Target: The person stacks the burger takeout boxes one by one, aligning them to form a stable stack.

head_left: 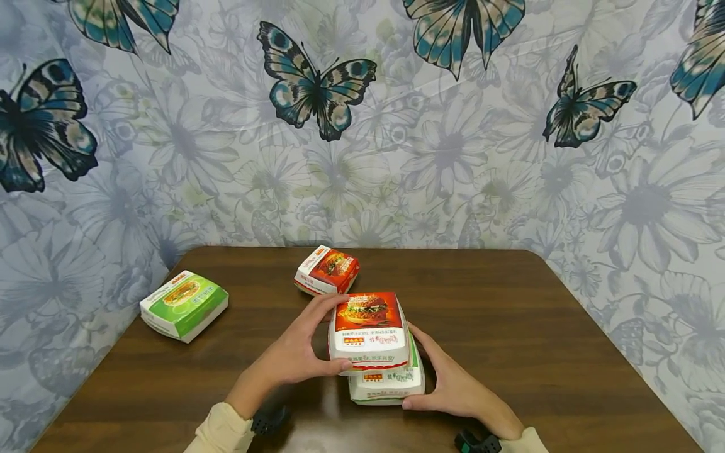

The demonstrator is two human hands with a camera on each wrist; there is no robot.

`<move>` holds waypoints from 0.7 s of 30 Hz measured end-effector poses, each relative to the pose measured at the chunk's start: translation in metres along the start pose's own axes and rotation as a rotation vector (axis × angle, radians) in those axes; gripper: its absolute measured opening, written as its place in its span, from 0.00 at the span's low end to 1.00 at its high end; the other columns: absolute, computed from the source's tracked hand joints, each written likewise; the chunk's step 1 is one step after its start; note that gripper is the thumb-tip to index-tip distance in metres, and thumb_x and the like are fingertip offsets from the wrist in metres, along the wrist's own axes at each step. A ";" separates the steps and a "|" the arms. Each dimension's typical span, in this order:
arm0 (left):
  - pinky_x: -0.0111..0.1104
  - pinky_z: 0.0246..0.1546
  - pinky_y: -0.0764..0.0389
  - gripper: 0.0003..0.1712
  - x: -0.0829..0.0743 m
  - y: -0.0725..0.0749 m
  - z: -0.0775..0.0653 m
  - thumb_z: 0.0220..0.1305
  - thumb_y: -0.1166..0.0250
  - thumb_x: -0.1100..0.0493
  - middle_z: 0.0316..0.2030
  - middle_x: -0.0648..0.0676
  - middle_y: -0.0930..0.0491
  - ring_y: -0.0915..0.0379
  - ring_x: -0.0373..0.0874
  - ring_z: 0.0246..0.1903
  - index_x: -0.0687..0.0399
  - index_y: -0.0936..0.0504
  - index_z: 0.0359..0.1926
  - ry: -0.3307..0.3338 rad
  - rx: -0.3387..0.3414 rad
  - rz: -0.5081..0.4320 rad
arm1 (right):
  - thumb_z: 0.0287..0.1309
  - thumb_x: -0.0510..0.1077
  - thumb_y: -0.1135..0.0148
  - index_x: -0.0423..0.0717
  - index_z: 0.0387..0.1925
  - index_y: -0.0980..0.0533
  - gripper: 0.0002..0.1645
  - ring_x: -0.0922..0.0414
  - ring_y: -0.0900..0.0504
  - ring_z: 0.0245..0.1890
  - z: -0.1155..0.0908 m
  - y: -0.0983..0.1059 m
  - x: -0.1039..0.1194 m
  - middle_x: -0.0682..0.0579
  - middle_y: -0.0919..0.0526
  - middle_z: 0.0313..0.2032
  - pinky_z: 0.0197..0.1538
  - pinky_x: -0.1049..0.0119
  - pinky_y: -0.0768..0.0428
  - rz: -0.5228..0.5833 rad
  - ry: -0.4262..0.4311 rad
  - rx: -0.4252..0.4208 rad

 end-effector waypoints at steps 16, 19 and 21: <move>0.39 0.65 0.25 0.57 -0.007 -0.007 0.010 0.50 0.18 0.41 0.72 0.44 0.39 0.34 0.41 0.67 0.36 0.39 0.76 0.028 0.082 0.050 | 0.43 0.64 0.17 0.69 0.82 0.55 0.73 0.55 0.37 0.74 -0.001 0.001 0.002 0.60 0.42 0.77 0.71 0.52 0.31 -0.022 -0.033 -0.012; 0.42 0.66 0.25 0.57 -0.009 -0.008 0.011 0.49 0.18 0.41 0.72 0.42 0.40 0.35 0.40 0.67 0.34 0.40 0.76 0.042 0.094 0.036 | 0.45 0.61 0.16 0.67 0.82 0.54 0.72 0.56 0.35 0.72 0.000 0.000 0.001 0.61 0.39 0.76 0.70 0.56 0.30 -0.009 0.007 -0.010; 0.44 0.67 0.26 0.57 -0.010 -0.010 0.012 0.50 0.18 0.40 0.72 0.41 0.40 0.36 0.40 0.68 0.34 0.40 0.76 0.047 0.102 0.029 | 0.46 0.59 0.16 0.66 0.81 0.53 0.71 0.57 0.34 0.71 0.000 0.000 0.000 0.61 0.38 0.75 0.70 0.58 0.30 0.002 0.032 -0.007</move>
Point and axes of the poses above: each hand's wrist, its own z-axis towards the middle knuckle, its own y-axis out of the back of the hand, x = y × z, the point moved 4 cm from there along z, towards the middle knuckle
